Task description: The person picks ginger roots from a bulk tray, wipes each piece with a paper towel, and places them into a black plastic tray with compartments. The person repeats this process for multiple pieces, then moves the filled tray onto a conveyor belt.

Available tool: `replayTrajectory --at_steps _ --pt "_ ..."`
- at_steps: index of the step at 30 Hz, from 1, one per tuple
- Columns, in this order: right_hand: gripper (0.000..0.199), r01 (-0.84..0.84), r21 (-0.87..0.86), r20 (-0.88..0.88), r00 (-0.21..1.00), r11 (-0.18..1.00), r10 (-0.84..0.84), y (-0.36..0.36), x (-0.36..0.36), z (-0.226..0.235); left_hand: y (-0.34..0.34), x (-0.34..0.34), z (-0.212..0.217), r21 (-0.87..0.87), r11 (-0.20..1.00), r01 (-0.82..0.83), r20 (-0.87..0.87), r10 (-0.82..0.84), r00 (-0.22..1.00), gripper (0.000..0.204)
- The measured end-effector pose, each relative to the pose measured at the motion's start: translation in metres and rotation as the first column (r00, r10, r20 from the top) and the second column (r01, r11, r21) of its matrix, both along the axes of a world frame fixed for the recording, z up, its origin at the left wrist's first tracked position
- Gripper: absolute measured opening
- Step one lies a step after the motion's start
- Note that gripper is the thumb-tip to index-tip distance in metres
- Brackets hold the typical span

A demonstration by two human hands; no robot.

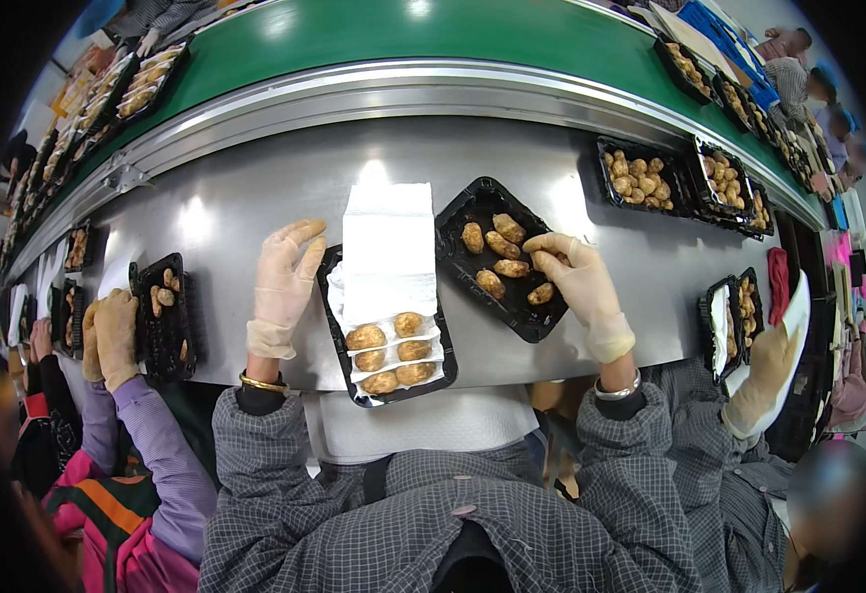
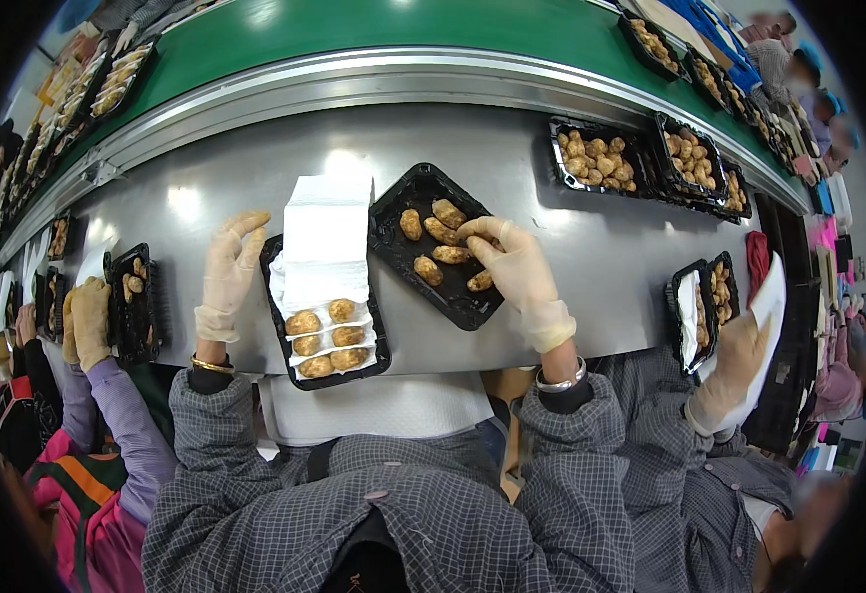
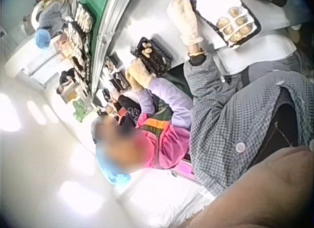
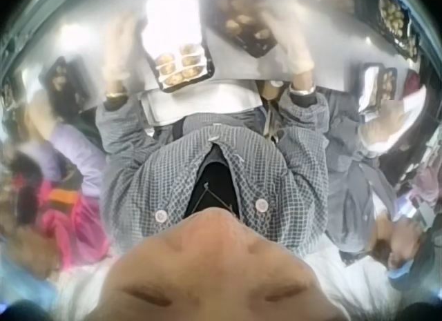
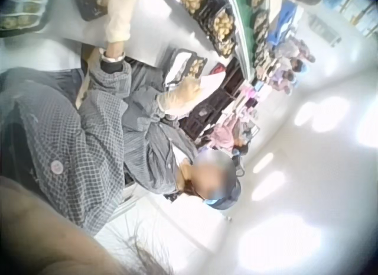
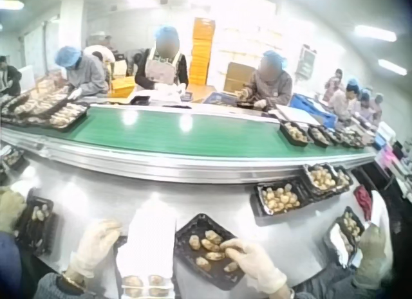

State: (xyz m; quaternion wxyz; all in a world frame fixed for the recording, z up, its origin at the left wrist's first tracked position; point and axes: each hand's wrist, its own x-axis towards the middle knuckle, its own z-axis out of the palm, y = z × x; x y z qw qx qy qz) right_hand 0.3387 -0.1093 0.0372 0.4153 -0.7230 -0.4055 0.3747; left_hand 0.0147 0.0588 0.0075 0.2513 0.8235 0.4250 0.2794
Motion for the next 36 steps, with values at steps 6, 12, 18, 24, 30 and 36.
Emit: replayTrajectory --at_steps 6,12,18,24,30,36 --pt "0.022 -0.200 0.066 0.682 0.724 0.978 0.103 -0.003 -0.004 -0.003 0.003 0.009 -0.004 -0.013 1.000 -0.005 0.042 0.006 0.999 0.029" --pt "0.024 -0.214 -0.111 0.652 0.721 0.970 0.234 -0.016 0.015 0.019 0.007 0.019 0.000 -0.047 0.998 0.034 -0.068 -0.037 0.997 0.030" --pt "0.022 -0.269 -0.319 0.599 0.685 0.909 0.413 -0.017 0.003 0.015 0.013 0.036 -0.001 -0.616 0.786 0.053 0.247 0.128 0.960 0.024" --pt "0.017 -0.220 -0.346 0.390 0.850 0.912 0.353 -0.007 0.018 0.013 0.010 0.031 -0.004 -0.686 0.714 0.142 0.421 0.230 0.878 0.013" --pt "0.020 -0.124 -0.215 0.575 0.786 0.969 0.228 -0.003 0.001 0.016 -0.012 0.023 0.009 -0.614 0.769 0.177 0.485 0.191 0.853 0.012" --pt "0.024 -0.194 -0.203 0.808 0.520 0.960 0.276 0.003 -0.018 -0.008 -0.036 0.013 0.018 -0.607 0.769 0.200 0.508 0.182 0.842 0.012"
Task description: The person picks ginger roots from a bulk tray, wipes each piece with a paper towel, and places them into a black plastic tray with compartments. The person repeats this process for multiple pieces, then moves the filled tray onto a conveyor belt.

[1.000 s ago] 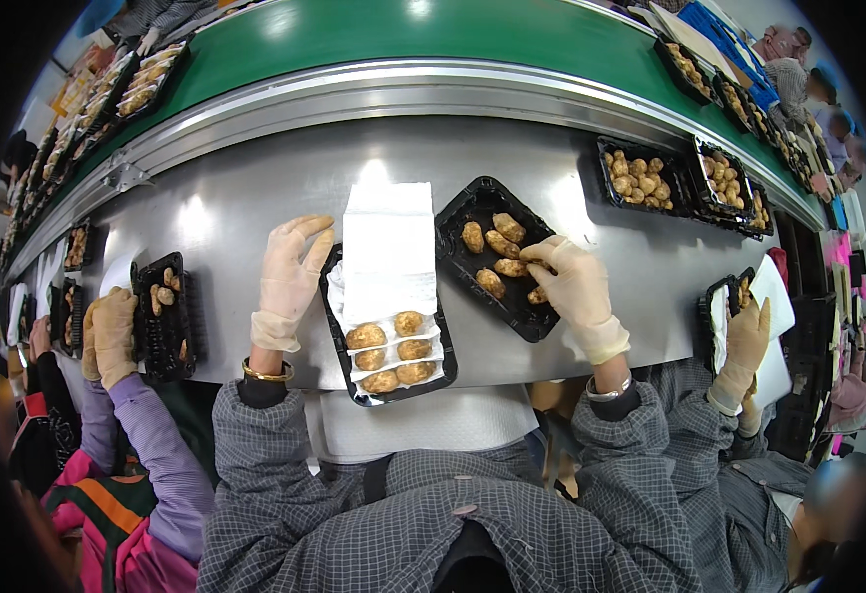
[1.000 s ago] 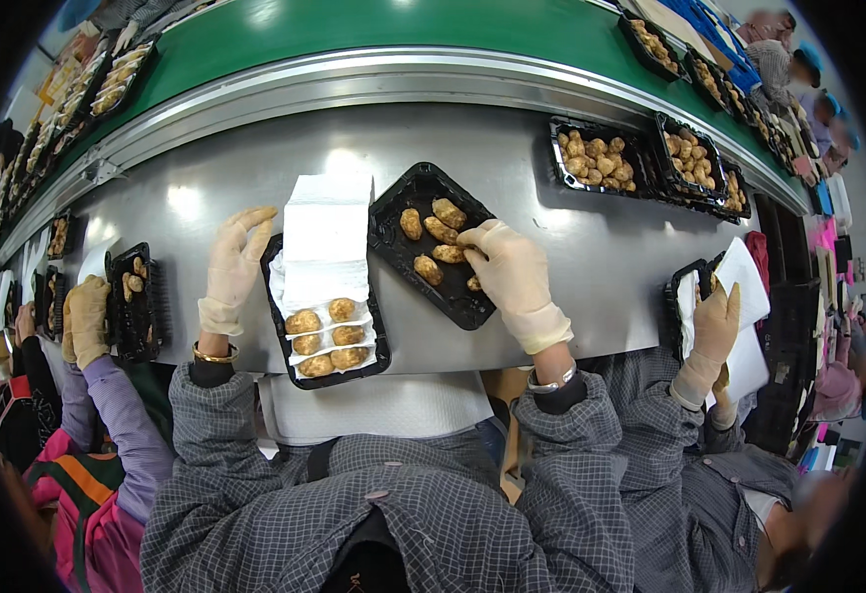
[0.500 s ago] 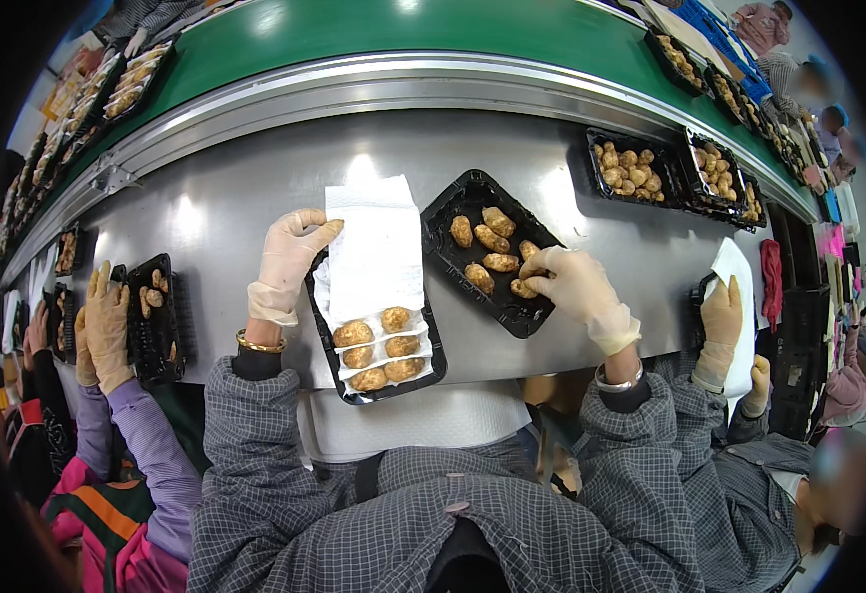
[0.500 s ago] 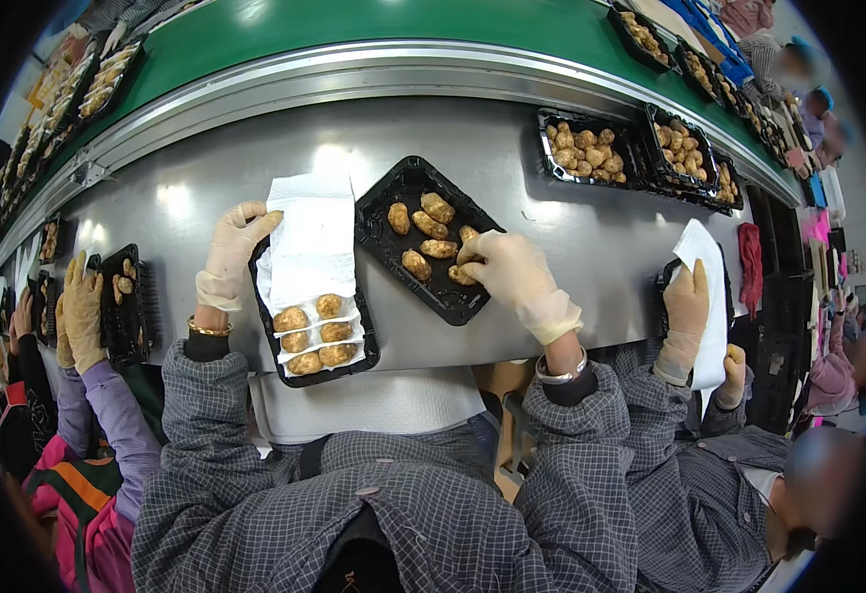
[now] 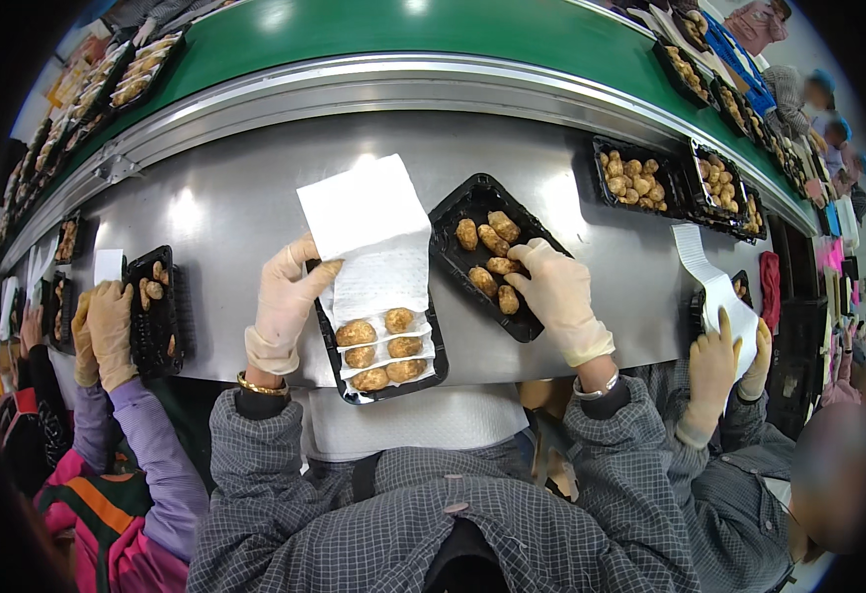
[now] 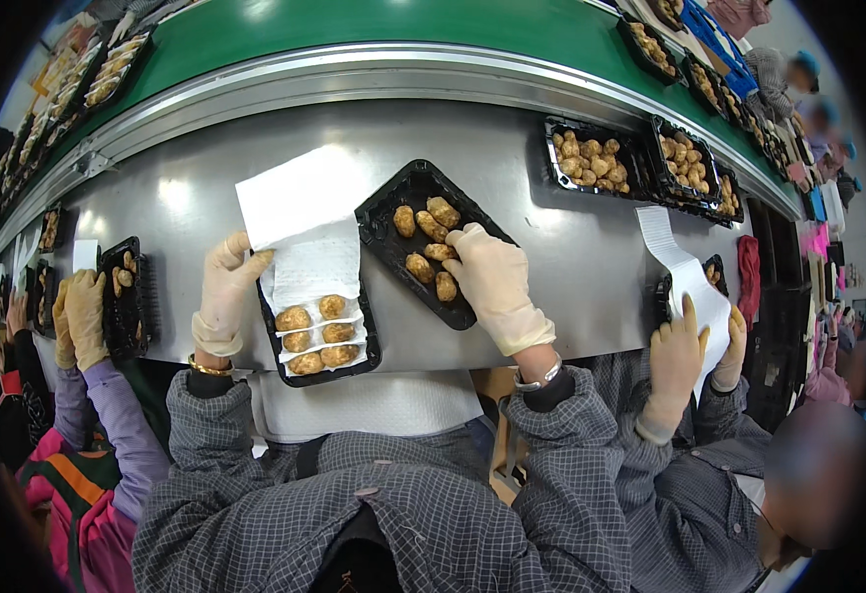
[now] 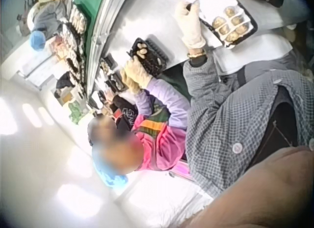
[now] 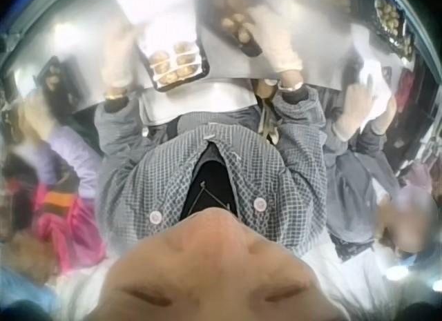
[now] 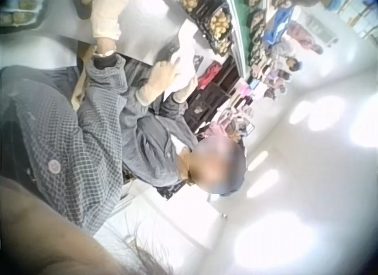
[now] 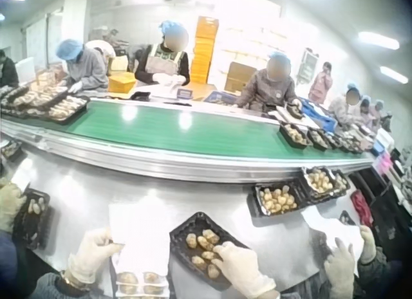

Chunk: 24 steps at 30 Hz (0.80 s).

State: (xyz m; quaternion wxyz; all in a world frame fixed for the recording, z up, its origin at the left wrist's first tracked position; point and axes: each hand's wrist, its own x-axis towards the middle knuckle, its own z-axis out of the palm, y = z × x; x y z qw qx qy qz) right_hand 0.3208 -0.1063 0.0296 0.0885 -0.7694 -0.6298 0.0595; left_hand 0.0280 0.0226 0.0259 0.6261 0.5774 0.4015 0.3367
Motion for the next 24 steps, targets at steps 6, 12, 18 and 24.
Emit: replayTrajectory --at_steps 6,12,18,24 --pt "0.028 0.125 -0.083 -0.586 0.796 0.989 -0.150 -0.004 0.018 -0.002 -0.022 -0.012 0.003 0.179 0.971 0.161 0.026 -0.168 0.985 0.017" --pt "0.028 0.170 -0.330 -0.808 0.457 0.929 -0.371 0.005 0.012 0.028 -0.037 -0.025 0.012 0.583 0.711 0.394 -0.250 -0.305 0.919 0.019" --pt "0.031 0.149 -0.007 -0.878 0.472 0.989 -0.077 0.021 -0.014 0.016 -0.056 -0.031 0.003 0.614 0.671 0.415 -0.293 -0.294 0.910 0.021" --pt "0.025 -0.148 0.156 -0.636 0.742 0.977 0.214 0.068 -0.075 0.031 -0.064 -0.029 -0.013 0.621 0.690 0.372 -0.261 -0.265 0.928 0.020"
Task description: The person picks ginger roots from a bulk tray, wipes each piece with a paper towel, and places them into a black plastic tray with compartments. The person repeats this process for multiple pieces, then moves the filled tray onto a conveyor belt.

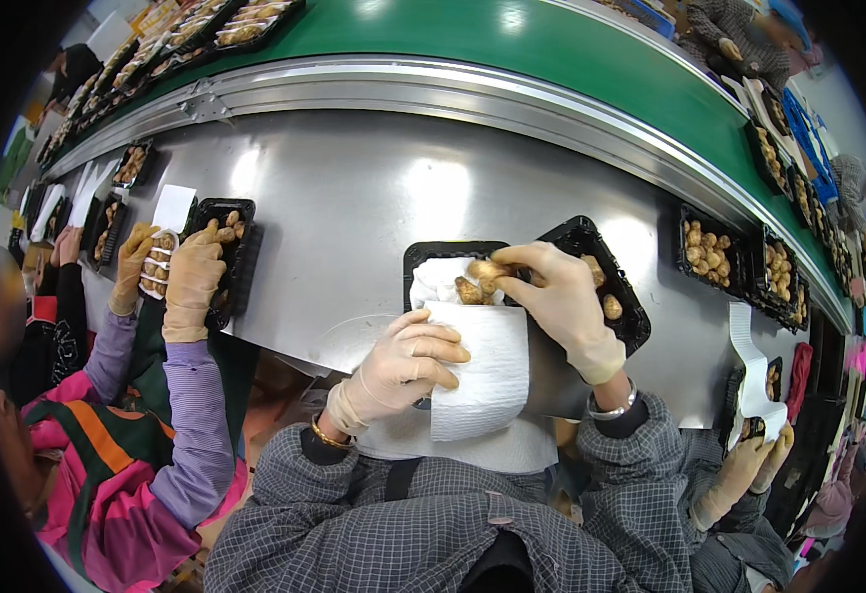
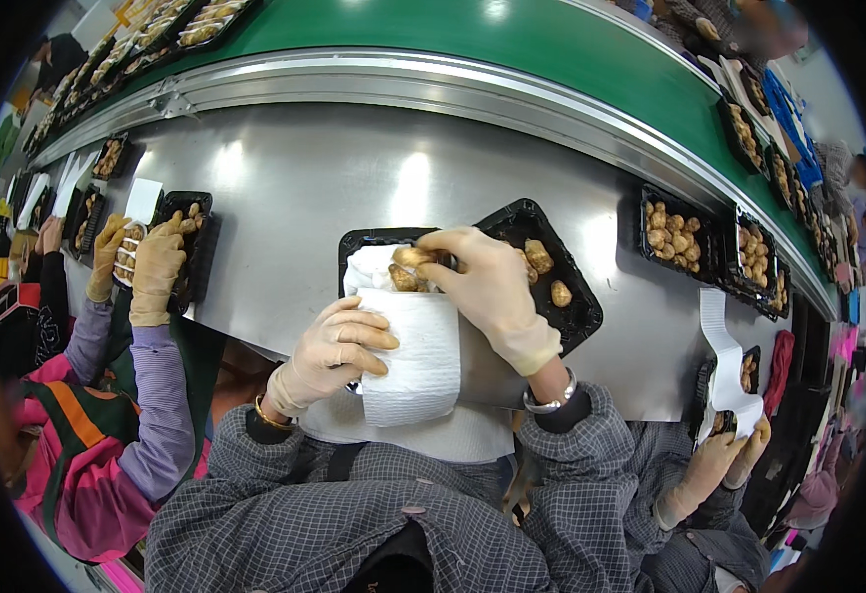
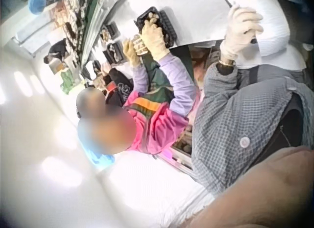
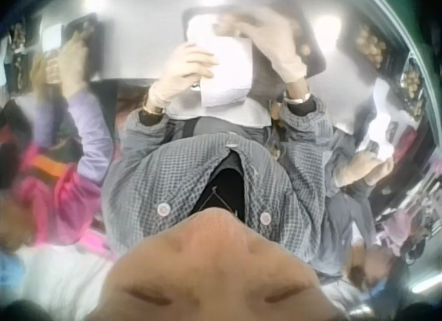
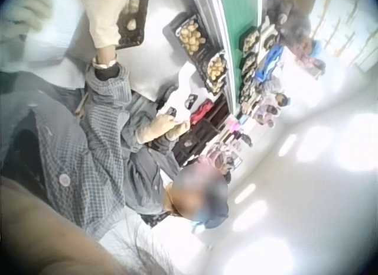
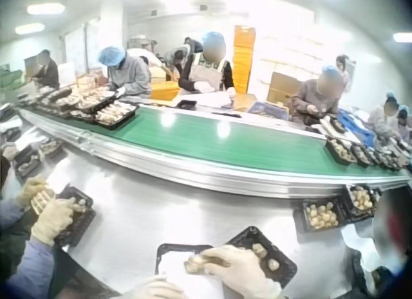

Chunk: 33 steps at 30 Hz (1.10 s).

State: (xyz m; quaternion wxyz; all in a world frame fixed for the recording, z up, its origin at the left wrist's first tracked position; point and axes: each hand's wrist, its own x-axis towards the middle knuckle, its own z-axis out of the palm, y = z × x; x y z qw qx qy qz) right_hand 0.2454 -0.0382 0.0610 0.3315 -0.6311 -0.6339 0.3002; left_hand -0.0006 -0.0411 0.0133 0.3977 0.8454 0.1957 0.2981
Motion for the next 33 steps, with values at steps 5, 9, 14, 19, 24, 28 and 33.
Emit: replayTrajectory --at_steps 5,9,14,19,24,28,33 --pt "0.018 -0.231 0.025 0.215 0.951 0.973 0.221 0.031 -0.009 0.009 0.001 0.001 -0.002 -0.014 1.000 0.004 0.022 -0.003 1.000 0.019" --pt "0.020 -0.319 0.019 0.368 0.883 0.947 0.291 0.032 -0.001 0.006 0.000 0.001 -0.002 -0.027 1.000 0.005 0.038 -0.004 0.999 0.018" --pt "0.017 -0.334 0.133 0.410 0.876 0.933 0.255 0.037 -0.007 -0.009 0.000 0.001 -0.004 -0.033 0.999 0.013 0.037 -0.012 0.999 0.018" --pt "0.017 -0.371 0.058 0.461 0.833 0.927 0.305 0.030 -0.009 -0.006 0.001 0.001 -0.004 -0.051 0.999 0.005 0.052 -0.003 0.999 0.019" --pt "0.021 -0.284 0.065 0.485 0.847 0.957 0.218 0.020 -0.008 -0.004 0.000 0.000 -0.007 -0.042 0.999 0.022 0.057 -0.020 0.998 0.020" --pt "0.027 -0.092 0.001 0.087 0.992 0.996 0.092 0.021 -0.011 0.002 0.000 0.000 -0.009 -0.037 0.999 0.034 0.060 -0.032 0.998 0.020" --pt "0.038 -0.259 -0.259 -0.032 0.965 0.930 0.260 0.022 -0.012 0.011 0.001 -0.001 -0.007 -0.040 0.999 0.037 0.056 -0.034 0.998 0.020"
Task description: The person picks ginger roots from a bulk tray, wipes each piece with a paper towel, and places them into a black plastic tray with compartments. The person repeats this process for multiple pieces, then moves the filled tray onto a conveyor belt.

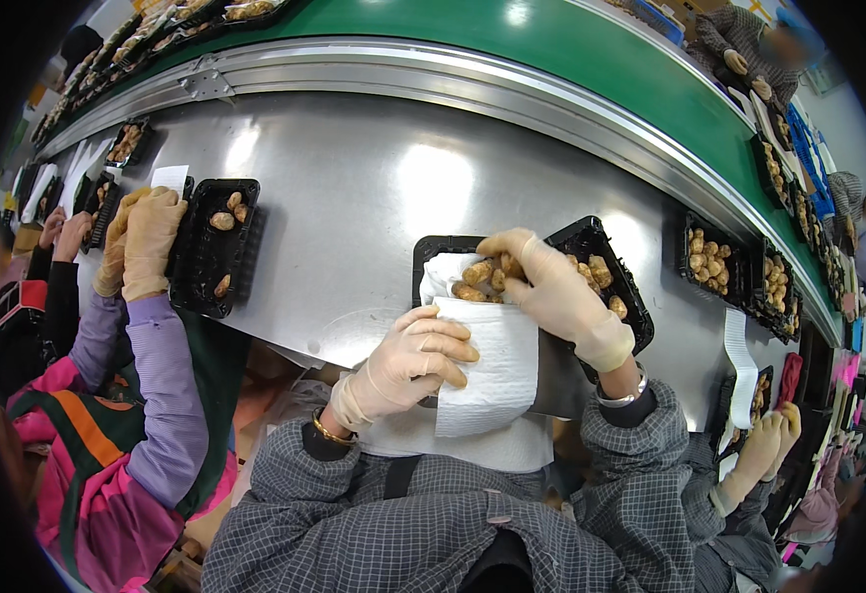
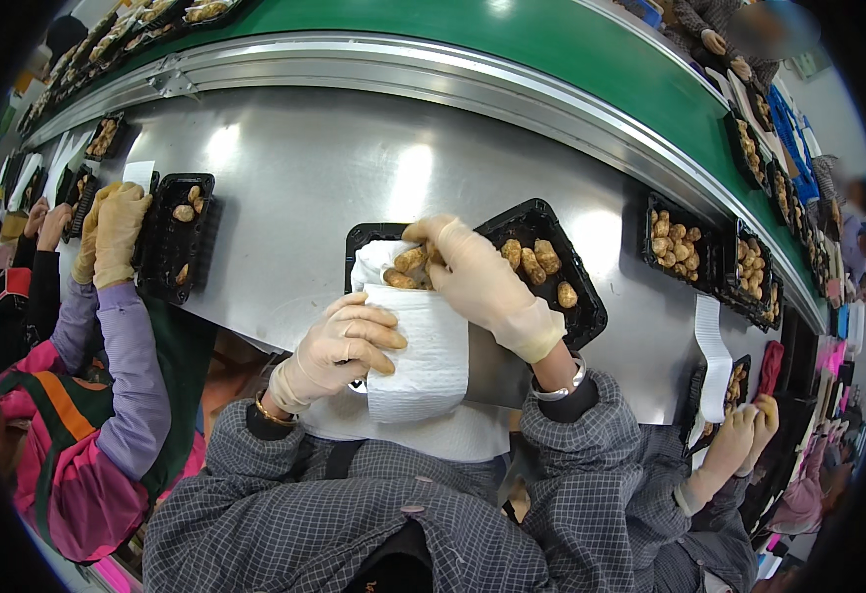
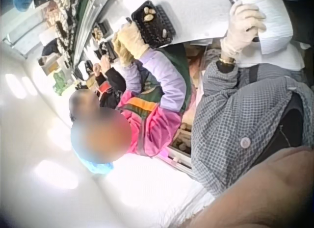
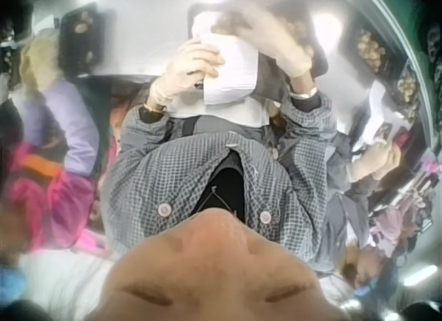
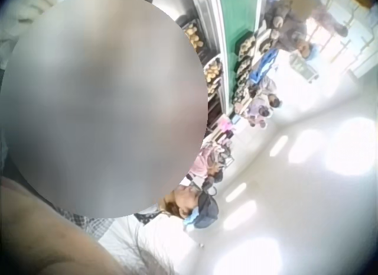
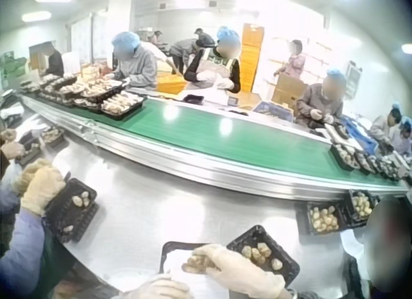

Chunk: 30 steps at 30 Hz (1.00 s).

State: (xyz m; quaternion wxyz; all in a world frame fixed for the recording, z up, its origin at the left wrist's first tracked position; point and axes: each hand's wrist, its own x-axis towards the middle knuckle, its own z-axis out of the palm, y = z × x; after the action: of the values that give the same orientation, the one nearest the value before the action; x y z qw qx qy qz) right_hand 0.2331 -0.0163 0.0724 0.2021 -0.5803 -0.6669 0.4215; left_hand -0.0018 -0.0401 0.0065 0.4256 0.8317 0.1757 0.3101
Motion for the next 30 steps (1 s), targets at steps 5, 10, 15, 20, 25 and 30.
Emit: replayTrajectory --at_steps 5,10,15,20,25,30 --pt "0.039 0.008 0.182 0.062 0.998 0.983 -0.019 -0.010 0.004 -0.002 0.000 0.000 -0.003 0.004 1.000 0.005 -0.002 -0.005 1.000 0.019" --pt "0.020 -0.087 0.302 0.167 0.985 0.949 0.037 -0.012 0.007 -0.015 0.001 -0.001 0.001 0.004 1.000 -0.002 -0.009 0.002 1.000 0.019" --pt "0.014 -0.168 0.381 0.327 0.944 0.909 0.037 -0.010 0.002 -0.029 0.001 -0.001 0.001 -0.004 1.000 -0.015 -0.013 0.015 1.000 0.019" --pt "0.014 -0.242 0.358 0.423 0.903 0.902 0.074 -0.005 -0.004 -0.035 0.002 0.001 0.004 -0.005 1.000 -0.015 -0.026 0.015 1.000 0.021" --pt "0.016 0.018 0.317 0.058 0.998 0.948 -0.039 -0.007 0.017 -0.016 0.002 0.003 0.007 -0.026 0.999 -0.021 0.014 0.022 1.000 0.025" --pt "0.018 0.379 0.181 -0.189 0.919 0.907 -0.347 -0.034 0.042 -0.003 0.016 0.013 0.027 -0.219 0.956 -0.196 0.053 0.212 0.976 0.027"
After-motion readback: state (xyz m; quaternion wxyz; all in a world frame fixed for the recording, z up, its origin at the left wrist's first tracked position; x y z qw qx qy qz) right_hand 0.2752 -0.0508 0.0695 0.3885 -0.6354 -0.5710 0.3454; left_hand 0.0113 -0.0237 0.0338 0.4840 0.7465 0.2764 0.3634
